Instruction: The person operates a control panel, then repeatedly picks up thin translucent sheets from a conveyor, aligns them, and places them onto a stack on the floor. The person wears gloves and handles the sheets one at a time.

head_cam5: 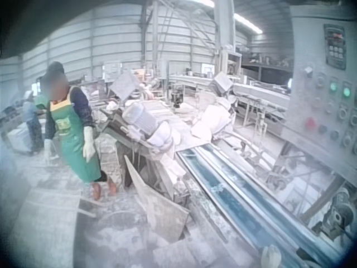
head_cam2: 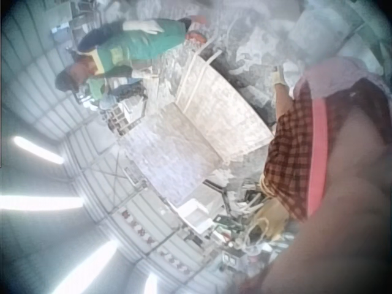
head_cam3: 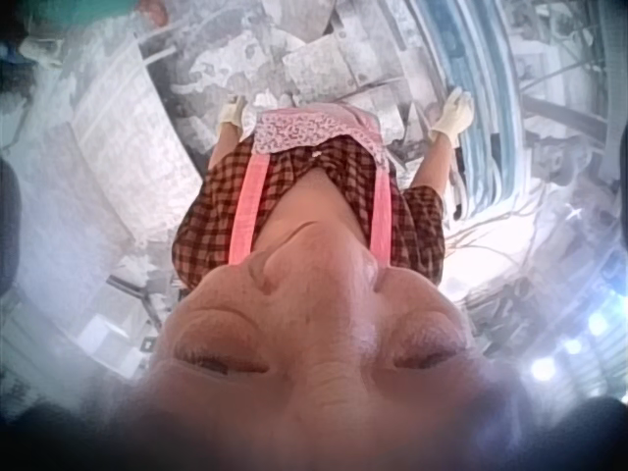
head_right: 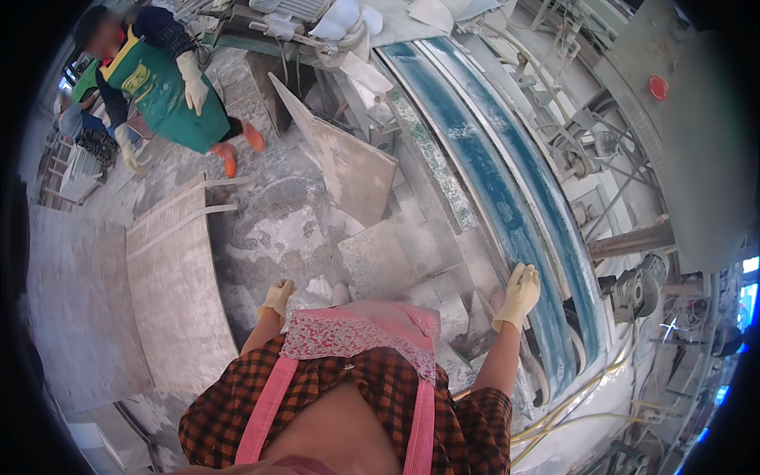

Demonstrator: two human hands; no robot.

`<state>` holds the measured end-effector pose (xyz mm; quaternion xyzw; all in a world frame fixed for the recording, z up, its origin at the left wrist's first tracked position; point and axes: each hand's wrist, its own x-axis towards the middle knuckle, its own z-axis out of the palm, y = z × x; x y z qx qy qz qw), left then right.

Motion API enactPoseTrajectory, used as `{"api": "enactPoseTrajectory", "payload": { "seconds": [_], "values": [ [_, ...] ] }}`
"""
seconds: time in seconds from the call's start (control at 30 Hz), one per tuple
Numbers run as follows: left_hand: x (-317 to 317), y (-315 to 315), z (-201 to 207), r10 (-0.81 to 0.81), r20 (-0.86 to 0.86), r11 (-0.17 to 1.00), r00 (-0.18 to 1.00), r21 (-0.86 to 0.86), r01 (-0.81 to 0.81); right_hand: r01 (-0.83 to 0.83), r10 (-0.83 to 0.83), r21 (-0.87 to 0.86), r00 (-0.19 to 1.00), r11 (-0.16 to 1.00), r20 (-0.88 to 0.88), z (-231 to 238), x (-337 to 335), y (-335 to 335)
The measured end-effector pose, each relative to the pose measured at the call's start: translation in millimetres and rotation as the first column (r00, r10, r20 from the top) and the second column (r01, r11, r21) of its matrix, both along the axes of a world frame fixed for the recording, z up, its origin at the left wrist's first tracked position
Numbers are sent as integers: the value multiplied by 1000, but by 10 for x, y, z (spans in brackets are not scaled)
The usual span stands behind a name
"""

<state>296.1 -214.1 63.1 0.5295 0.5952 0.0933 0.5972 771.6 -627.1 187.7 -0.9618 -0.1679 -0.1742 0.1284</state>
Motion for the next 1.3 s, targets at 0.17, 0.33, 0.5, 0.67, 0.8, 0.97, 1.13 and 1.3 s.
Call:
{"api": "enactPoseTrajectory", "payload": {
  "seconds": [0.17, 0.33, 0.5, 0.67, 0.8, 0.97, 1.13, 1.3],
  "values": [
    [-44, 80, -175, -40, 4, 999, 999, 9, 40, 8, -8, 0, 1000, 1000, 10, -35, 11, -21],
    [-62, 119, -384, -10, 6, 1000, 1000, 24, 10, -21, 18, 35, 997, 999, 74, 73, -60, 29],
    [179, 222, -36, -58, 40, 995, 998, 81, 54, -223, 221, 30, 974, 974, 57, 565, -10, 409],
    [1090, 660, 840, -153, 163, 979, 975, 160, 127, -533, 510, 74, 835, 843, 208, 708, 353, 1664],
    [2095, 1028, 1419, -225, 293, 957, 929, 248, 154, -697, 694, 59, 717, 715, 58, 556, 643, 2738],
    [3247, 1717, 1774, -410, 262, 879, 874, 368, 302, -823, 822, -33, 563, 567, 81, 422, 990, 3732],
    [4192, 2377, 1665, -390, 313, 896, 866, 345, 279, -799, 840, -298, 542, 523, 23, 200, 1120, 4081],
    [5081, 2966, 1290, -272, 268, 912, 924, 379, 158, -855, 859, -83, 510, 512, 52, 166, 1148, 4064]
  ]
}}
